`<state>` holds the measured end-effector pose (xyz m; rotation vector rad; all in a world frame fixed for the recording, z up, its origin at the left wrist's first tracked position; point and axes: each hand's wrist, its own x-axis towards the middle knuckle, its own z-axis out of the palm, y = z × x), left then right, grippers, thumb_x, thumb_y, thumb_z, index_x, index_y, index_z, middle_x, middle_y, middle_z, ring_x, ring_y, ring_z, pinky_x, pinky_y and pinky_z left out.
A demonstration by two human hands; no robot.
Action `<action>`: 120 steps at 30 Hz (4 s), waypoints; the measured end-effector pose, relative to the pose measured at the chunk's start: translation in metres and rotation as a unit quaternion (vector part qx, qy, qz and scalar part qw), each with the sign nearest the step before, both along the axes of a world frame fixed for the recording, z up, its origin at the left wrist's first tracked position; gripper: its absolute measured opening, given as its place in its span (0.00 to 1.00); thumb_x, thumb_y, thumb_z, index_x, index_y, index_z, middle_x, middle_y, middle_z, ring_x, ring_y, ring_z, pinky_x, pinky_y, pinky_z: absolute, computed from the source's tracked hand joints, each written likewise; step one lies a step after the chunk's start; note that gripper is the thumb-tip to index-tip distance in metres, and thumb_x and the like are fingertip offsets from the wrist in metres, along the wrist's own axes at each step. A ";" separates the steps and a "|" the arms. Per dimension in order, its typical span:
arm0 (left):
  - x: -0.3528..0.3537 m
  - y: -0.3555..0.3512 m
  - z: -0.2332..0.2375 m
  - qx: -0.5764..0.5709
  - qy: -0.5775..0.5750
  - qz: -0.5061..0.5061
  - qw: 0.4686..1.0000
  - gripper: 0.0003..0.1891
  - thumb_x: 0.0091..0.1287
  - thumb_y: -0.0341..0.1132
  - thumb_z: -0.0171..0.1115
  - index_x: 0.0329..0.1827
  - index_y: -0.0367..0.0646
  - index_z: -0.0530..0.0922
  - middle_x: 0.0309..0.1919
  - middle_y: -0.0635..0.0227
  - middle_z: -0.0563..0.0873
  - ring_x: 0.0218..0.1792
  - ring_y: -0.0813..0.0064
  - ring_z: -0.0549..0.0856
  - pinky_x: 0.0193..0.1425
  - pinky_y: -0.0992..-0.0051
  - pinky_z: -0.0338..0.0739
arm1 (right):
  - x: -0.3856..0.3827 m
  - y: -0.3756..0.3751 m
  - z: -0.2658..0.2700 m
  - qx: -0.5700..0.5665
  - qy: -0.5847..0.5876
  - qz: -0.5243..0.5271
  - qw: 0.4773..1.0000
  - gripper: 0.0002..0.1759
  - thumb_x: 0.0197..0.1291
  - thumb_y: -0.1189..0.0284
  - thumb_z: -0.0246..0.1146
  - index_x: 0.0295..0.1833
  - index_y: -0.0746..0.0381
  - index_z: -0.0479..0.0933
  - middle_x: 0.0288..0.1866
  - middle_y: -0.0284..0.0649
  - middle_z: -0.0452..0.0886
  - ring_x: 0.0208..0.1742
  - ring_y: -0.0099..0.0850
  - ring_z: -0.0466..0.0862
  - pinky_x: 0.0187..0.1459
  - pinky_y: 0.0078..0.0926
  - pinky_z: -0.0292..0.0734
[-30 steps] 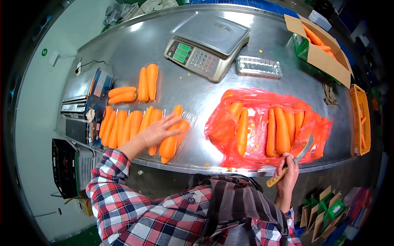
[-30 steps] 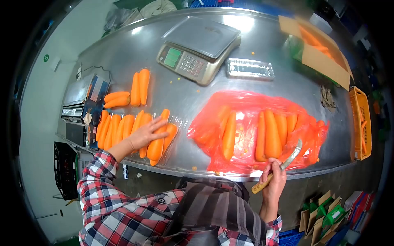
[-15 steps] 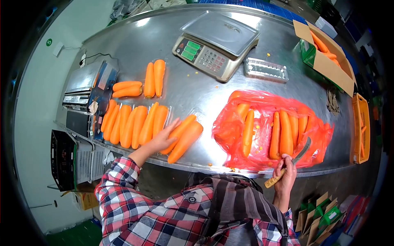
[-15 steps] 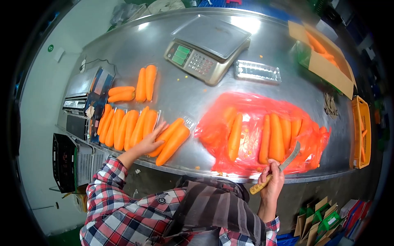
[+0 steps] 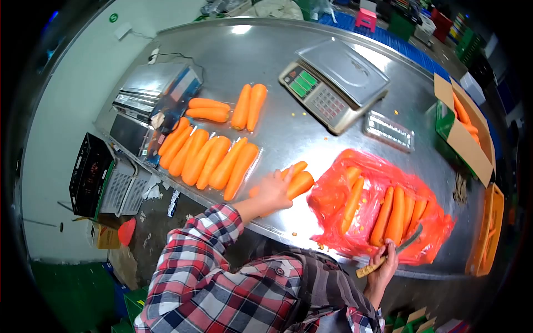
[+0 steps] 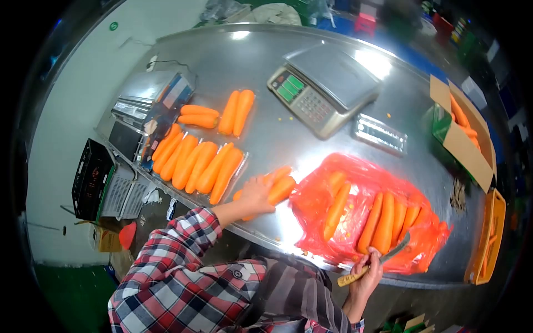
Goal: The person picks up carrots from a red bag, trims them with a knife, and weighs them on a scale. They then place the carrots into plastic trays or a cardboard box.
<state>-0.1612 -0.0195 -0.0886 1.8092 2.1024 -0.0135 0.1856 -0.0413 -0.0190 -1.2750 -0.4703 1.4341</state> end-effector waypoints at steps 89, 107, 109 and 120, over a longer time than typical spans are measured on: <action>0.135 0.305 -0.054 0.470 -0.016 -0.295 0.832 0.09 0.58 0.36 0.54 0.31 0.42 0.81 0.36 0.65 0.83 0.43 0.68 0.80 0.49 0.65 0.68 | 0.030 0.009 0.004 -0.159 -0.200 0.023 0.966 0.16 0.63 0.57 0.58 0.31 0.58 0.71 0.15 0.33 0.68 0.12 0.23 0.65 0.13 0.20 0.58; 0.149 0.313 -0.080 0.451 0.005 -0.378 0.809 0.08 0.54 0.34 0.56 0.24 0.46 0.83 0.24 0.65 0.83 0.30 0.67 0.82 0.36 0.65 0.71 | 0.003 -0.041 0.027 -0.141 -0.252 -0.032 0.957 0.06 0.65 0.66 0.58 0.39 0.56 0.73 0.22 0.31 0.73 0.13 0.19 0.65 0.13 0.18 0.60; 0.146 0.307 -0.068 0.374 -0.026 -0.368 0.851 0.07 0.53 0.34 0.56 0.26 0.46 0.82 0.25 0.65 0.82 0.30 0.66 0.81 0.39 0.66 0.71 | 0.007 -0.041 0.031 -0.166 -0.241 -0.010 0.956 0.09 0.65 0.66 0.58 0.41 0.61 0.75 0.27 0.36 0.77 0.19 0.25 0.74 0.20 0.22 0.70; 0.029 0.055 0.008 0.478 -0.141 -0.182 0.848 0.06 0.55 0.28 0.56 0.35 0.39 0.75 0.31 0.62 0.75 0.35 0.63 0.75 0.39 0.66 0.70 | 0.001 -0.010 0.008 -0.031 -0.136 0.037 0.990 0.09 0.66 0.68 0.55 0.43 0.63 0.73 0.21 0.35 0.71 0.12 0.23 0.66 0.13 0.21 0.63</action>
